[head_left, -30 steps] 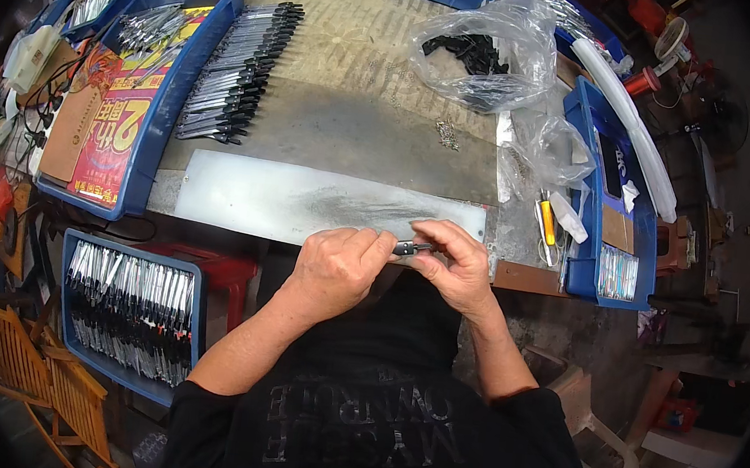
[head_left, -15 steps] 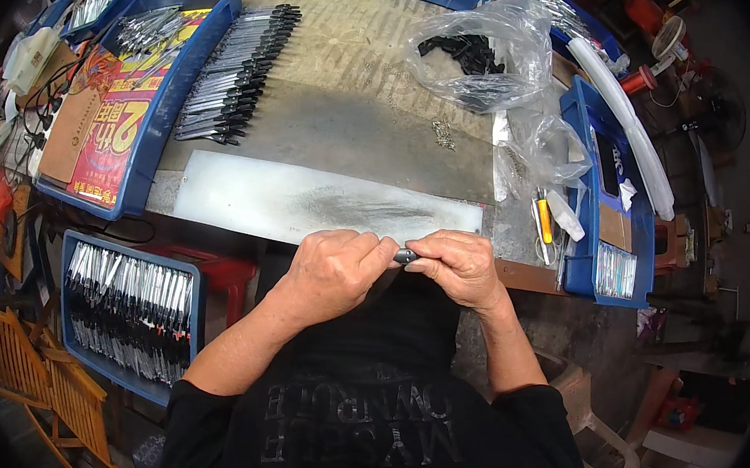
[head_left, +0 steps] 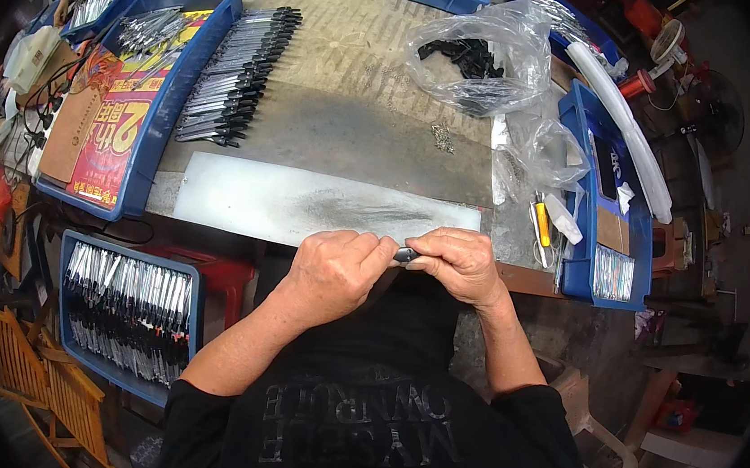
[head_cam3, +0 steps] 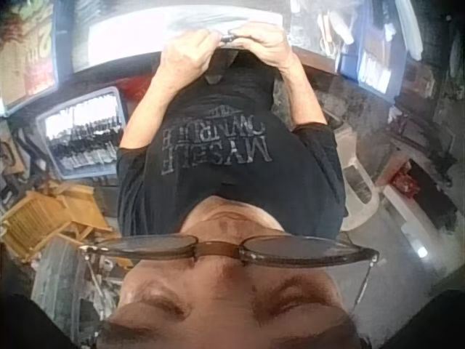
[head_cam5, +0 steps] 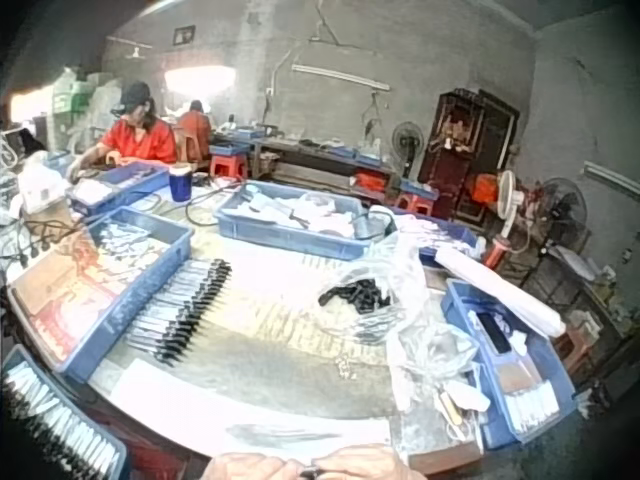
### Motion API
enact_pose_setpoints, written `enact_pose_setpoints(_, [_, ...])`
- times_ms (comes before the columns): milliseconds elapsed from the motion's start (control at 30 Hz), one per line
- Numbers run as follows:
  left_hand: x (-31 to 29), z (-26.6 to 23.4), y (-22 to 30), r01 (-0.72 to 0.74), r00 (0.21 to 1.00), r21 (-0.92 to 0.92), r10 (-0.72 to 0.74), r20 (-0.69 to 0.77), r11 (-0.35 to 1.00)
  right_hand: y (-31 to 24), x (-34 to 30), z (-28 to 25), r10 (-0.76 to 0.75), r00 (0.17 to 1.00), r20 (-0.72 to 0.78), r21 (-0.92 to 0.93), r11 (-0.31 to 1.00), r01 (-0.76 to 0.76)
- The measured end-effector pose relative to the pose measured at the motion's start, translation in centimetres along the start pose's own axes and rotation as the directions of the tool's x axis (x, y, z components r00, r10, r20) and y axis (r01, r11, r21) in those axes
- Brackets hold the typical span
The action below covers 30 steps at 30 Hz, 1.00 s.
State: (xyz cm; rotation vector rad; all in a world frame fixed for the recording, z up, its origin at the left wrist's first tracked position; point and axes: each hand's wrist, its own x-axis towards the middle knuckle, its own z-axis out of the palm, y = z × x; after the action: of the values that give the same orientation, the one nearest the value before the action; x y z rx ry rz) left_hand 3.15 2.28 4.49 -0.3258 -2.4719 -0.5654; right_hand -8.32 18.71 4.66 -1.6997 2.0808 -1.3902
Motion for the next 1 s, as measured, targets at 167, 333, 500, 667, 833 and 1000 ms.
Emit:
enact_pose_setpoints(167, [0.1, 0.4, 0.0, 0.019, 1.0, 0.021, -0.019, -0.024, 1.0, -0.2, -0.2, 0.3, 0.048, 0.996, -0.071, -0.025, 0.998, -0.05])
enact_pose_setpoints(333, [0.0, 0.9, -0.1, 0.024, 0.997, 0.04, -0.021, -0.074, 0.999, 0.2, -0.3, 0.6, 0.049, 0.995, -0.088, -0.035, 0.998, -0.052])
enact_pose_setpoints(500, [0.0, 0.9, -0.2, 0.043, 0.998, 0.03, -0.042, -0.046, 0.999, 0.2, -0.3, 0.6, 0.068, 0.995, -0.079, -0.017, 0.997, -0.07])
enact_pose_setpoints(667, [0.2, 1.4, -0.7, 0.034, 0.998, 0.043, -0.031, -0.059, 0.998, 0.2, -0.2, 0.2, 0.116, 0.993, -0.033, 0.005, 0.993, -0.116])
enact_pose_setpoints(833, [0.1, 2.2, -1.8, 0.026, 0.999, 0.072, -0.023, -0.048, 0.997, 2.5, -0.3, -1.5, 0.298, 0.949, -0.106, 0.112, 0.952, -0.286])
enact_pose_setpoints(1000, [0.0, 4.0, -3.3, 0.098, 0.995, 0.047, -0.097, -0.031, 0.994, 5.8, 0.6, -2.8, 0.469, 0.817, -0.335, 0.014, 0.87, -0.493])
